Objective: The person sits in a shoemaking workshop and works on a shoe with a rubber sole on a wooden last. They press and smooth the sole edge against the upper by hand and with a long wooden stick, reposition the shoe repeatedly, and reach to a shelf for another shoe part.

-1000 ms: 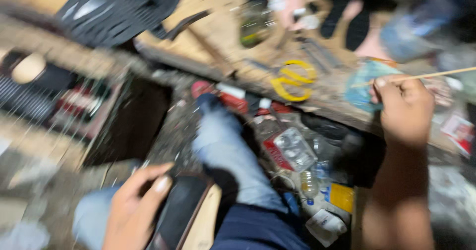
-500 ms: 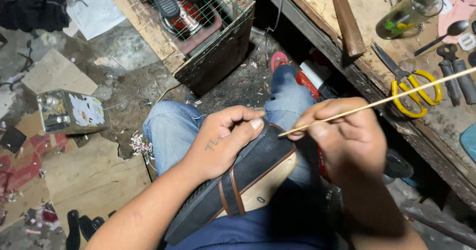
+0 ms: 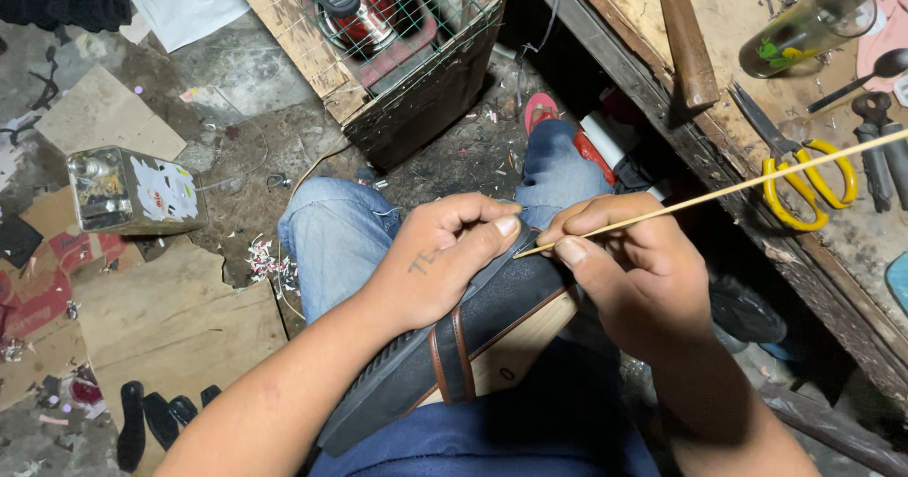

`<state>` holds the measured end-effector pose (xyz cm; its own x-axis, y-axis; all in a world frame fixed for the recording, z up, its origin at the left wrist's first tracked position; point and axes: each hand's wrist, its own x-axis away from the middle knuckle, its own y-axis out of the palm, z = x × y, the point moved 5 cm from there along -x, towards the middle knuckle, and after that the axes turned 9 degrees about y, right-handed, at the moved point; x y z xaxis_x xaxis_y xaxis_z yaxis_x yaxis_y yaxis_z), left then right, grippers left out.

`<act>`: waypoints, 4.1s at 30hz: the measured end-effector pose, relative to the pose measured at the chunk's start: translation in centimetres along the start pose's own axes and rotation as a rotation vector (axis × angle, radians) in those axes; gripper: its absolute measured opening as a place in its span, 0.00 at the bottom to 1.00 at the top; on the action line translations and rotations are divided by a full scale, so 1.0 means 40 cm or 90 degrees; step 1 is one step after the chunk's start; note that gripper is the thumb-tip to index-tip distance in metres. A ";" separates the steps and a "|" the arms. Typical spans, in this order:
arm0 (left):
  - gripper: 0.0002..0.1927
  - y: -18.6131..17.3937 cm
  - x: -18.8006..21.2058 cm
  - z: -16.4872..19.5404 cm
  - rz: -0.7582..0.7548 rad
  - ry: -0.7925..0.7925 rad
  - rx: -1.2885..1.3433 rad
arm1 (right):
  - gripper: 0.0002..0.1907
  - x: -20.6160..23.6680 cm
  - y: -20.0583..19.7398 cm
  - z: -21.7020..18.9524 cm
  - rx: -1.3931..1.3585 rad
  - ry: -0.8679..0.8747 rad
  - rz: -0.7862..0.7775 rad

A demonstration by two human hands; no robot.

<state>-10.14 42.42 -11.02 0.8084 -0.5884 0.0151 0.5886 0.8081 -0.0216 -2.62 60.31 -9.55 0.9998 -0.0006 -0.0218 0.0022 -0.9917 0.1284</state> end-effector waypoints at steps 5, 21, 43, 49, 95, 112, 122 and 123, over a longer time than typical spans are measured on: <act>0.18 -0.001 0.001 0.007 -0.003 0.021 -0.006 | 0.11 0.000 0.003 -0.006 0.034 0.009 0.003; 0.15 0.000 0.006 0.002 0.009 0.019 -0.004 | 0.11 -0.003 0.013 -0.022 0.117 -0.027 -0.008; 0.14 0.006 0.009 -0.011 0.017 0.020 -0.011 | 0.10 0.011 0.016 -0.022 0.081 -0.071 -0.038; 0.13 0.006 0.011 -0.013 0.023 -0.001 0.010 | 0.10 0.010 0.014 -0.028 0.105 -0.085 -0.022; 0.16 -0.008 0.027 0.071 0.087 0.093 -0.184 | 0.07 0.039 0.019 -0.062 0.207 -0.160 0.072; 0.16 -0.007 0.037 0.126 0.125 0.158 -0.278 | 0.15 0.094 0.107 -0.132 0.499 -0.356 -0.039; 0.16 -0.018 0.035 0.155 0.162 0.164 -0.292 | 0.08 0.139 -0.035 -0.027 0.117 0.029 0.174; 0.15 -0.018 0.034 0.170 0.170 0.197 -0.304 | 0.06 0.125 -0.038 -0.050 0.196 -0.045 0.198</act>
<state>-9.47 41.21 -4.17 0.8474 -0.4066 -0.3414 0.2441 0.8695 -0.4295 2.41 62.06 -7.88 0.9480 -0.3028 -0.0982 -0.3154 -0.9350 -0.1620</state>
